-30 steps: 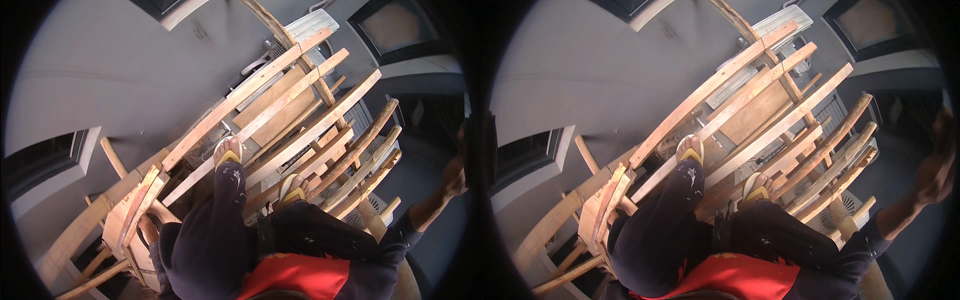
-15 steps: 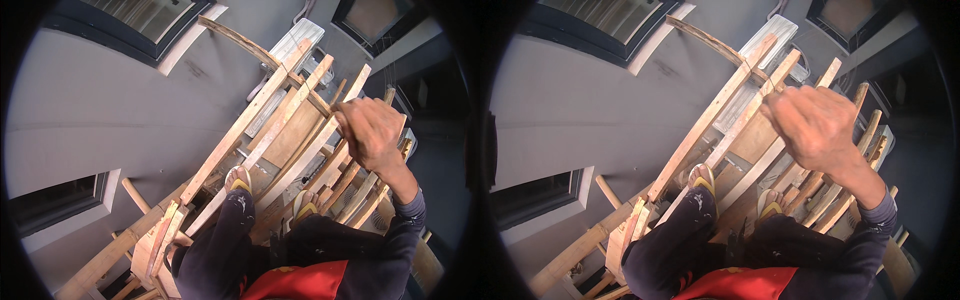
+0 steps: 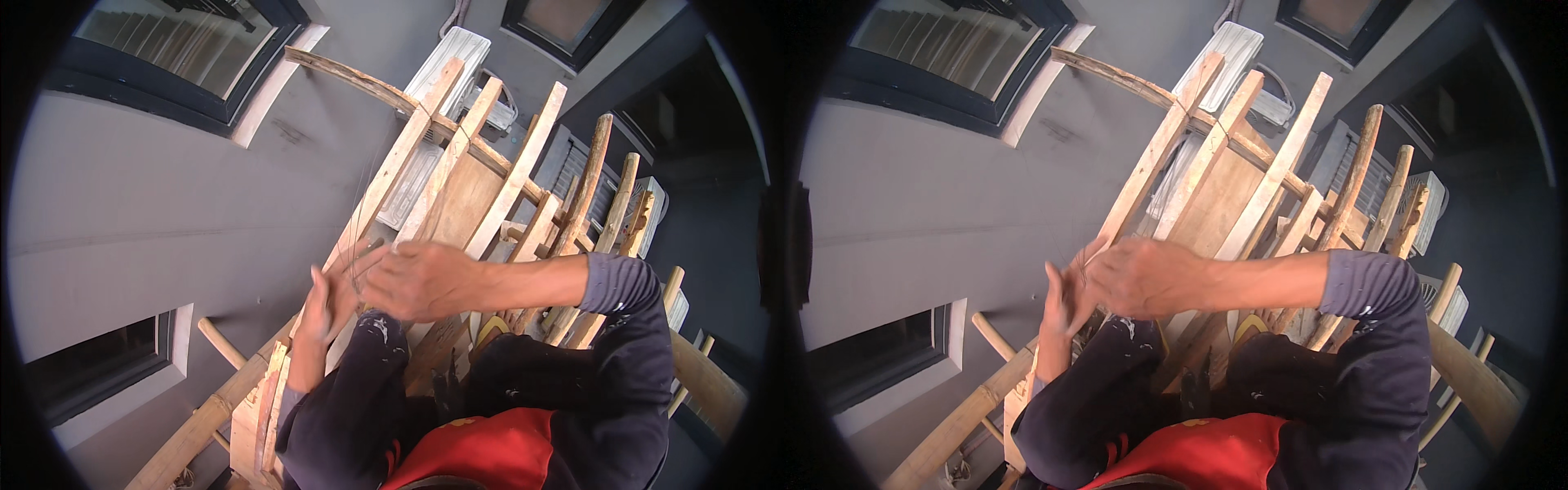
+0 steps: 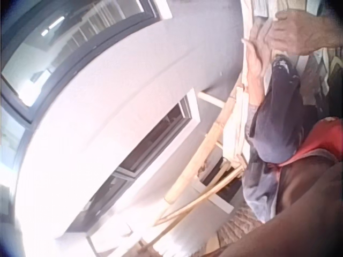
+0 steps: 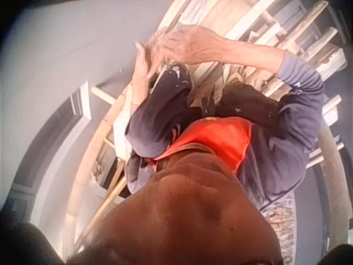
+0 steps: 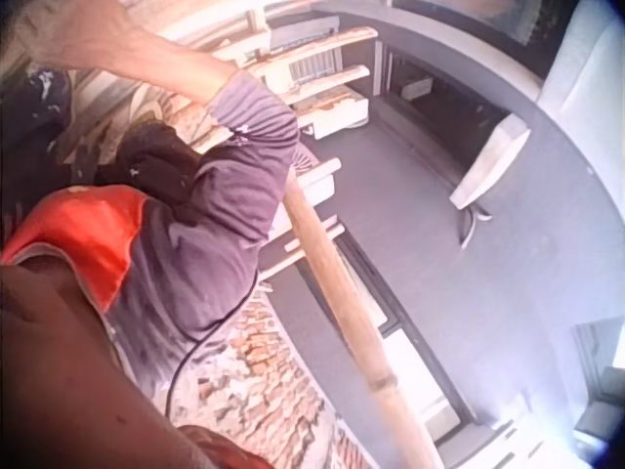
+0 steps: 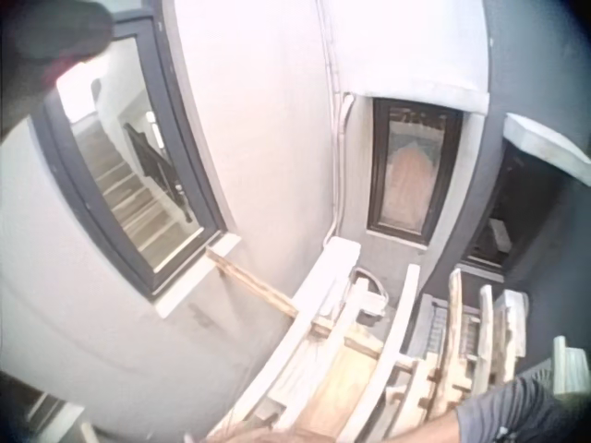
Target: The person is assembling a wooden structure using planks and metal wire. They secure the wooden pieces together by wrapping wire around them and twisting it tight with pliers. The person works on a wooden frame, adding and fastening various planks to create a larger assembly.
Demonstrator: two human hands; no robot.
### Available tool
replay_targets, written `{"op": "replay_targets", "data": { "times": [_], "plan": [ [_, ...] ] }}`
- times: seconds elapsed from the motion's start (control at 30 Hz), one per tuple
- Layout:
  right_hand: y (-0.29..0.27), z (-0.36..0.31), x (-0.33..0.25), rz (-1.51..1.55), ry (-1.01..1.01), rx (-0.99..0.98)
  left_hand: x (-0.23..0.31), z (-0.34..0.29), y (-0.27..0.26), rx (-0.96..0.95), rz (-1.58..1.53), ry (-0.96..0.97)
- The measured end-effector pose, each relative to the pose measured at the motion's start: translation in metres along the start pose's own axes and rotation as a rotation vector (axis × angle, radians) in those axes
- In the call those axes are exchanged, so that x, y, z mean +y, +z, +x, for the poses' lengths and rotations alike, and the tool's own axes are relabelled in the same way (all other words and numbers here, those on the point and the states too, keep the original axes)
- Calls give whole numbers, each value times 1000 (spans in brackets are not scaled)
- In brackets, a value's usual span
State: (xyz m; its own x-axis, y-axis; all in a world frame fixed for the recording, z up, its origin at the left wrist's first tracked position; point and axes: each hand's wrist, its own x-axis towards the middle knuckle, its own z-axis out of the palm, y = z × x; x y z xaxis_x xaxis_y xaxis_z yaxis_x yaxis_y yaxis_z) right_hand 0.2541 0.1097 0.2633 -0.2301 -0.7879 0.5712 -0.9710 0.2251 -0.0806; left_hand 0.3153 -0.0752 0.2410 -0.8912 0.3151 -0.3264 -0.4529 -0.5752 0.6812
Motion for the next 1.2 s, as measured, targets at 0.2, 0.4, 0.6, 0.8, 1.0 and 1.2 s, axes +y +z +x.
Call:
{"op": "replay_targets", "data": {
  "times": [0.2, 0.4, 0.6, 0.8, 1.0, 1.2],
  "plan": [
    [-10, -20, -7, 42, 223, -305, -4, 56, 11, 82, -545, 25],
    [-44, -42, -7, 230, 499, -673, 6, 52, 6, 297, -320, 456],
    [-69, -77, -15, 465, 719, -705, 3, 50, 16, 499, -139, 466],
    [-50, -129, -32, 607, 930, -516, -9, 53, 3, 651, 154, 479],
    [-21, -180, -57, 612, 986, -756, -23, 41, -16, 656, 370, 470],
    [-26, -200, -69, 621, 931, -623, -12, 34, -40, 842, 374, 567]
  ]
}}
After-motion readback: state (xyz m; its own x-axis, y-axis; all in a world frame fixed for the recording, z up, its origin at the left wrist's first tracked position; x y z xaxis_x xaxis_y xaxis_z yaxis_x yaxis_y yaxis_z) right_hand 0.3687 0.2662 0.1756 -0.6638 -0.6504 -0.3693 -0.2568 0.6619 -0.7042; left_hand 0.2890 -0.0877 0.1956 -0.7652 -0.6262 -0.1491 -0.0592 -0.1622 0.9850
